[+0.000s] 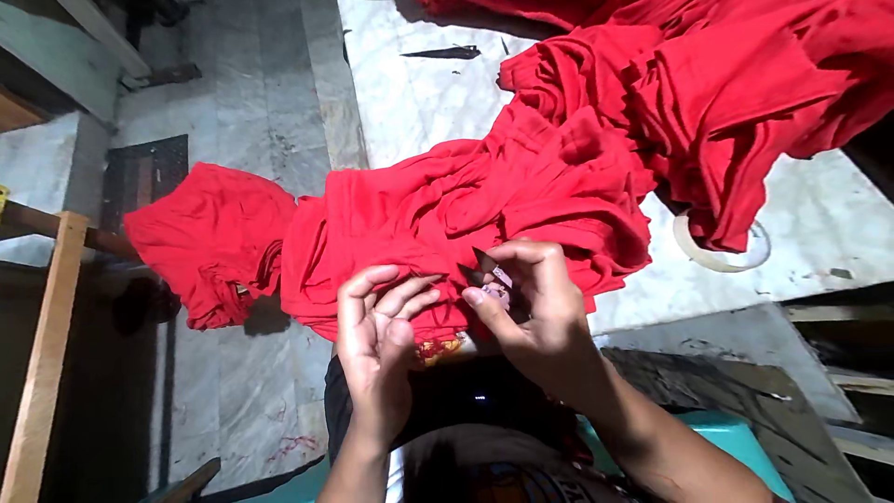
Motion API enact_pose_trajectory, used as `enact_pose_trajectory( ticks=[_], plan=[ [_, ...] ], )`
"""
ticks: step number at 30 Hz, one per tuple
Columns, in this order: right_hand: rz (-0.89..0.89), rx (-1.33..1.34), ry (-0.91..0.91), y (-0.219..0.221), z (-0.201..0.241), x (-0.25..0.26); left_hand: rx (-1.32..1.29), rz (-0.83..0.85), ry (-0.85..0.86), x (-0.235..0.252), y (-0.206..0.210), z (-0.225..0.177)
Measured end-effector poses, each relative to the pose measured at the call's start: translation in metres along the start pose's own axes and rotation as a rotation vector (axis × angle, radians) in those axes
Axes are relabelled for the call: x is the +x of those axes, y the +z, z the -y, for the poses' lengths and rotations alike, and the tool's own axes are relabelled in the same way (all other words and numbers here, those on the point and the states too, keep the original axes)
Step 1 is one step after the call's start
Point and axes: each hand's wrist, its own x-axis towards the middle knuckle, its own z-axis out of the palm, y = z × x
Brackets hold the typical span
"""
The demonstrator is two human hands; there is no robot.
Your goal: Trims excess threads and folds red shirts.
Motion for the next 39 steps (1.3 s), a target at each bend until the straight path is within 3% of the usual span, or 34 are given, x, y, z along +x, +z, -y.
enact_pose_trajectory(
  ticks=[7, 15, 20, 23, 27, 30, 39],
  plan=[
    [-0.019, -0.039, -0.189, -0.007, 0.002, 0.016, 0.038, -0.065, 0.005, -0.006, 0.001, 0.005],
    [-0.095, -0.028, -0.393, 0.023, 0.006, 0.029, 0.059, -0.044, 0.025, -0.006, 0.002, 0.006],
    [0.048, -0.022, -0.490, -0.005, 0.025, 0.006, -0.018, -0.075, -0.023, -0.008, -0.004, 0.007],
    [0.029, -0.074, -0.436, -0.011, 0.027, 0.007, -0.024, -0.067, -0.036, -0.008, -0.002, 0.009],
    [-0.062, -0.304, -0.375, 0.015, 0.012, 0.025, 0.015, -0.046, 0.008, -0.007, -0.001, 0.011],
    [0.019, -0.365, -0.415, 0.022, 0.010, 0.026, 0.046, -0.068, 0.000, -0.007, -0.004, 0.009],
    [0.276, -0.109, -0.559, -0.012, 0.018, 0.001, 0.007, -0.105, 0.002, -0.008, -0.004, 0.014]
  ],
)
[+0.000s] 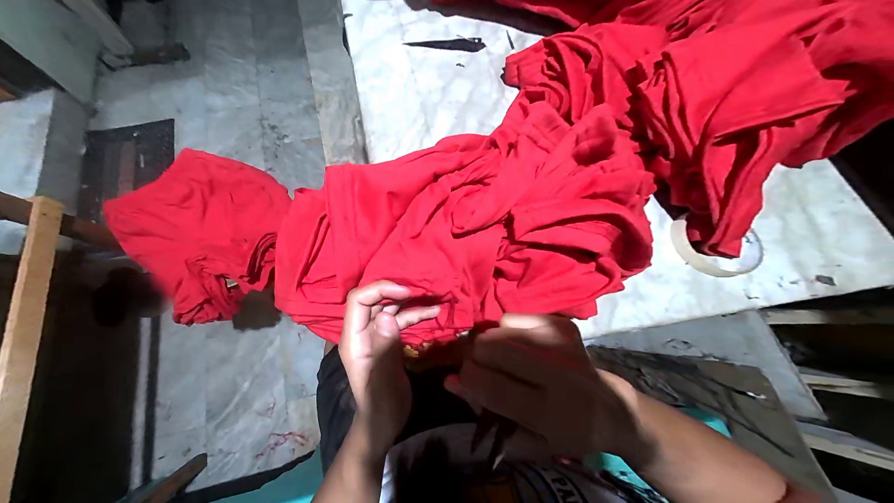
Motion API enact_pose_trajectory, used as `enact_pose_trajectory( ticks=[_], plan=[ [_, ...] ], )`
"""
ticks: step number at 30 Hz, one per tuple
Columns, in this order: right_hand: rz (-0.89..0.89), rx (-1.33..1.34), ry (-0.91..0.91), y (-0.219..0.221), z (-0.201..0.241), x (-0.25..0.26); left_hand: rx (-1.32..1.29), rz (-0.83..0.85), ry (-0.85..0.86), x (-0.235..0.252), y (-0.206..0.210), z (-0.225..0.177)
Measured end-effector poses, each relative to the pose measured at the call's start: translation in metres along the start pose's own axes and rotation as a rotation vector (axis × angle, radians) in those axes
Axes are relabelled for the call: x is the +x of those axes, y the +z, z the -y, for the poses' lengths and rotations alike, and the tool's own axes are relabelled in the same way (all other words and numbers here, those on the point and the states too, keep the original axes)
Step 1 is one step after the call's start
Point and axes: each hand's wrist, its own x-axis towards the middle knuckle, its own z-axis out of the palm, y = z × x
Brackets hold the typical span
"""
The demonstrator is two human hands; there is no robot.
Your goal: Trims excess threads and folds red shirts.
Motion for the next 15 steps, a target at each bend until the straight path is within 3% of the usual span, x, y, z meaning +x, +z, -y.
enact_pose_trajectory(
  ticks=[3, 9, 15],
  plan=[
    [-0.019, -0.007, 0.051, 0.002, -0.004, -0.001, -0.040, -0.046, 0.006, 0.002, 0.003, 0.000],
    [-0.144, -0.043, 0.387, 0.003, -0.010, 0.001, -0.139, -0.129, 0.016, 0.005, 0.009, -0.004],
    [-0.154, -0.069, 0.423, 0.018, -0.019, 0.008, -0.003, -0.247, 0.055, 0.013, 0.021, 0.005]
  ],
)
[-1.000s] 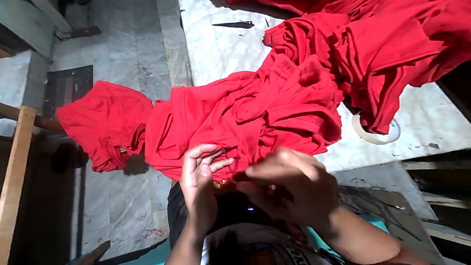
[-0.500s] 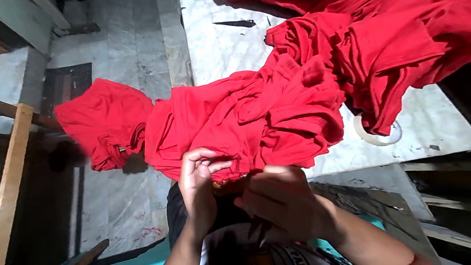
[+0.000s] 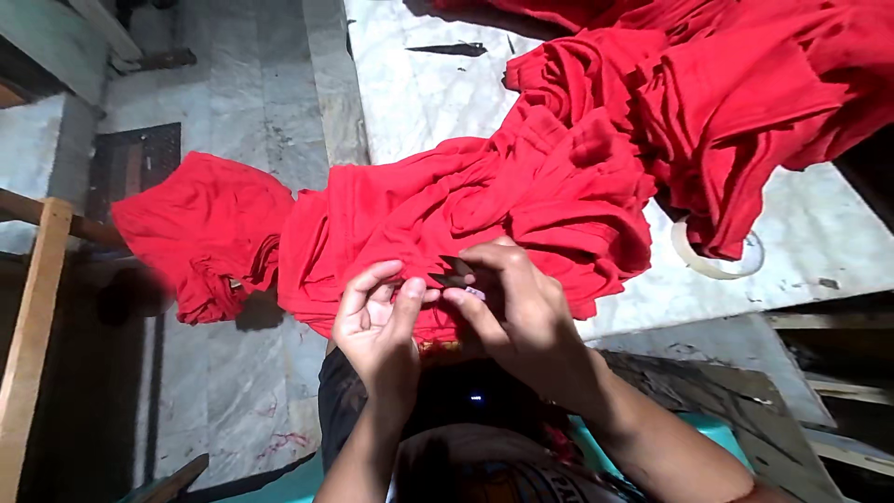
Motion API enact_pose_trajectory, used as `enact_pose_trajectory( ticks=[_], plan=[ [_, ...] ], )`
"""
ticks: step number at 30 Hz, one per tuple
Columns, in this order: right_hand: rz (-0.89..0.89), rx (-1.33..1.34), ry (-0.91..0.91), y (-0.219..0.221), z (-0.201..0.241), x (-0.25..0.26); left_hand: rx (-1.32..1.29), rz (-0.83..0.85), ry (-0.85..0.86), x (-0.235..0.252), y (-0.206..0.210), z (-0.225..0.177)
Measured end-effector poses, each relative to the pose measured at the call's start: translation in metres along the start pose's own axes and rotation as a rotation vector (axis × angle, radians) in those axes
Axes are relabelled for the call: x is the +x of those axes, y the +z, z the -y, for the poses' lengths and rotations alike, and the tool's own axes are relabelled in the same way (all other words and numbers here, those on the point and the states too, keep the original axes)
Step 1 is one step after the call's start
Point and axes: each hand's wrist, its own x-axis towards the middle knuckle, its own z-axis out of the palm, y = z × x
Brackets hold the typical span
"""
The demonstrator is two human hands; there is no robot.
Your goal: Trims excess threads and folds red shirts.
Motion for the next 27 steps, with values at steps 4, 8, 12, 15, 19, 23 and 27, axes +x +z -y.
enact_pose_trajectory(
  ticks=[4, 8, 12, 15, 19, 23, 27],
  plan=[
    [-0.019, -0.069, -0.018, 0.004, -0.003, -0.003, 0.031, 0.030, 0.056, 0.000, -0.006, 0.006],
    [-0.050, -0.064, -0.054, -0.002, -0.003, -0.008, 0.108, 0.095, 0.050, -0.006, -0.012, -0.001],
    [-0.048, -0.082, -0.114, -0.007, 0.004, -0.009, 0.071, 0.179, 0.039, -0.010, -0.017, -0.005],
    [-0.049, -0.158, -0.166, -0.009, 0.009, -0.007, 0.105, 0.196, 0.066, -0.012, -0.019, -0.005],
    [-0.036, -0.211, -0.200, -0.008, 0.011, -0.003, 0.075, 0.202, 0.076, -0.012, -0.018, -0.004],
    [-0.036, -0.269, -0.202, -0.008, 0.012, 0.002, 0.119, 0.230, 0.110, -0.012, -0.017, -0.002],
    [-0.053, -0.280, -0.161, -0.011, 0.006, 0.003, 0.104, 0.234, 0.098, -0.011, -0.018, -0.003]
  ],
)
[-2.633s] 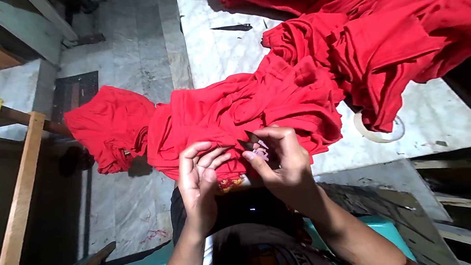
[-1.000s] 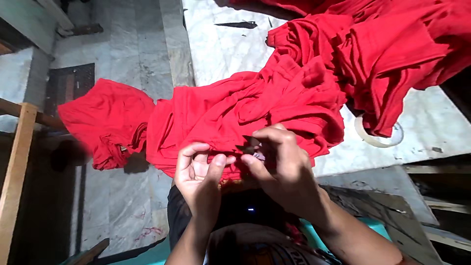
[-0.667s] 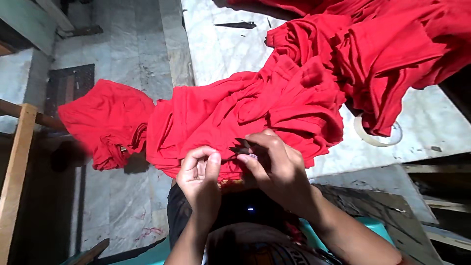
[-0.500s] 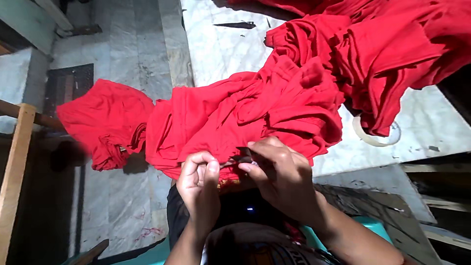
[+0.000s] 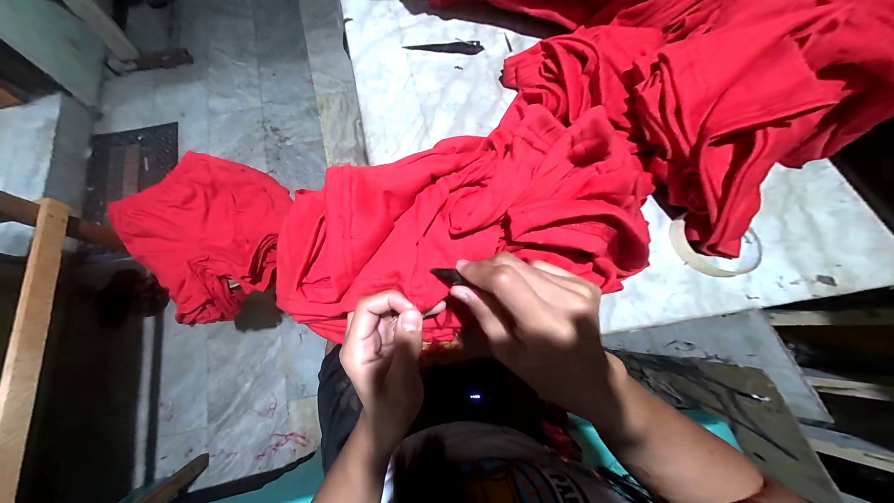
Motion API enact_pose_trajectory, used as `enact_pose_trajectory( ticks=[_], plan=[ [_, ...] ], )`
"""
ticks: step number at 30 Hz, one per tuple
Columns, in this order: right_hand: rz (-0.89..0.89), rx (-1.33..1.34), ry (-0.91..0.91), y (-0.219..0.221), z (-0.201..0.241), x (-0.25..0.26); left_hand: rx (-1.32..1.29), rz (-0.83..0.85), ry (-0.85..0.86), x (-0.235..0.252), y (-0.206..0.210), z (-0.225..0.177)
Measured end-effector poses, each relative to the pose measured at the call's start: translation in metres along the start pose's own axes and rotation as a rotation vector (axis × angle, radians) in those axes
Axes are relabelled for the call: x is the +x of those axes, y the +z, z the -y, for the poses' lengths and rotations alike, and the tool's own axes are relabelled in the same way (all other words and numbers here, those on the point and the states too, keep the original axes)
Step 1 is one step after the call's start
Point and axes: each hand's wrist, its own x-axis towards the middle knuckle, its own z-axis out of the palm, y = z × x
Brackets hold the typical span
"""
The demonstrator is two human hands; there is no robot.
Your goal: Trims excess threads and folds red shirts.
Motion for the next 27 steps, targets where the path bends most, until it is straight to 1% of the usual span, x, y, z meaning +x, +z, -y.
enact_pose_trajectory(
  ticks=[5, 11, 14, 16, 20, 24, 27],
  plan=[
    [0.050, 0.017, -0.061, -0.007, 0.006, -0.005, -0.009, 0.004, 0.000, -0.001, 0.000, 0.001],
    [0.037, -0.015, -0.026, -0.001, 0.004, -0.001, -0.010, 0.018, -0.002, -0.001, 0.000, -0.001],
    [-0.061, 0.088, 0.045, 0.002, 0.000, -0.002, -0.053, 0.016, -0.026, -0.002, 0.000, -0.002],
    [-0.124, 0.167, 0.051, 0.005, -0.001, -0.003, -0.079, 0.039, -0.031, -0.003, -0.002, -0.002],
    [-0.132, 0.219, -0.019, 0.016, -0.002, -0.001, -0.019, 0.157, -0.003, -0.007, -0.009, -0.003],
    [-0.132, 0.206, -0.050, 0.017, -0.005, 0.002, 0.064, 0.356, 0.015, -0.012, -0.020, -0.013],
    [-0.148, 0.223, -0.058, 0.015, -0.007, 0.002, 0.099, 0.459, 0.047, -0.015, -0.028, -0.019]
  ],
)
